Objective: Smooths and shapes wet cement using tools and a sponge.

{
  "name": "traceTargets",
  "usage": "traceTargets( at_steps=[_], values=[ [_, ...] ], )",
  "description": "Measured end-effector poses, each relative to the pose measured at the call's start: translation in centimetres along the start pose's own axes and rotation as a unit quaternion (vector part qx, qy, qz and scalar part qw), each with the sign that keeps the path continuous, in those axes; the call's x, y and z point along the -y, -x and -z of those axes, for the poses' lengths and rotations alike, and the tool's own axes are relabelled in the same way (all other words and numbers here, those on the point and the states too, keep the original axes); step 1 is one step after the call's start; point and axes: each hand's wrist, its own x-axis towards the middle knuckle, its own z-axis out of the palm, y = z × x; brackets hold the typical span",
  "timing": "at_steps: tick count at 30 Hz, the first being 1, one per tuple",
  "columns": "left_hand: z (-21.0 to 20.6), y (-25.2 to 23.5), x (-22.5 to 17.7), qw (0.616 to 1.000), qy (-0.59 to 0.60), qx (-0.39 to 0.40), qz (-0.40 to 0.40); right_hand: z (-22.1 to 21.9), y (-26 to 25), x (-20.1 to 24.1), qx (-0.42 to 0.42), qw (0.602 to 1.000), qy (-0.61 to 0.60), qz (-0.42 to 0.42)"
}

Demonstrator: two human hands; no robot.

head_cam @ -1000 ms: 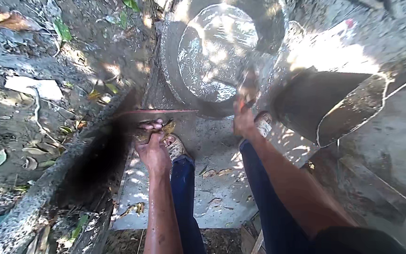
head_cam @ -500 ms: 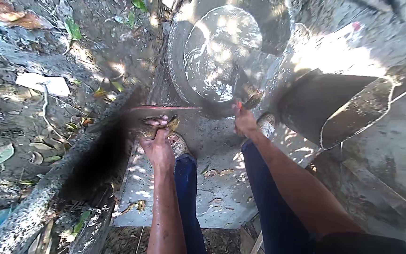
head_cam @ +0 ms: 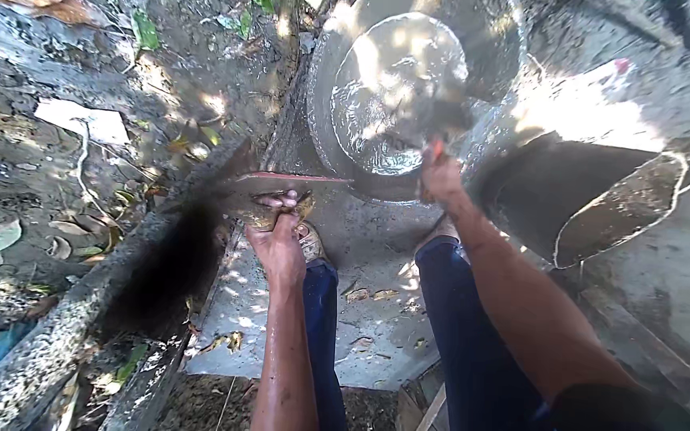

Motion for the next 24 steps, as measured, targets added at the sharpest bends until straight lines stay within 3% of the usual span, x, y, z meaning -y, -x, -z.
traceTargets(
  at_steps=[3,6,9,12,15,19,21,24],
  values=[
    [0.6,0.1,0.2,1.000,-0.002,-0.001,0.013,-2.1,-1.5,1.5,0.000,0.999,-0.047,-0.010],
    [0.5,-0.1,0.0,1.000,-0.004,-0.005,0.010,-7.1,2.1,-0.4,0.037,0.998,0.034,-0.037],
    [0.2,-0.5,-0.3,1.000,0.003,-0.010,-0.004,-4.3,2.3,-1.1,0.043,0.995,0.087,-0.033],
    [0.5,-0.3,-0.1,1.000,0.006,-0.017,0.002,-0.5,-0.3,1.5,0.020,1.000,-0.001,-0.010],
    [0.9,-0.4,0.1,1.000,0.015,-0.014,0.015,-3.1,-1.3,2.4,0.027,0.998,-0.050,-0.007],
    [0.5,-0.6,-0.1,1.000,0.006,-0.020,0.008,-10.0,4.4,-3.0,0.117,0.992,0.044,-0.028],
    [0.3,-0.8,-0.3,1.000,0.011,-0.014,0.001,-9.6,5.1,-3.8,0.122,0.989,0.069,-0.036],
    [0.6,-0.7,0.1,1.000,0.021,-0.015,-0.001,-6.2,2.9,-1.0,0.065,0.996,0.067,-0.004]
  ],
)
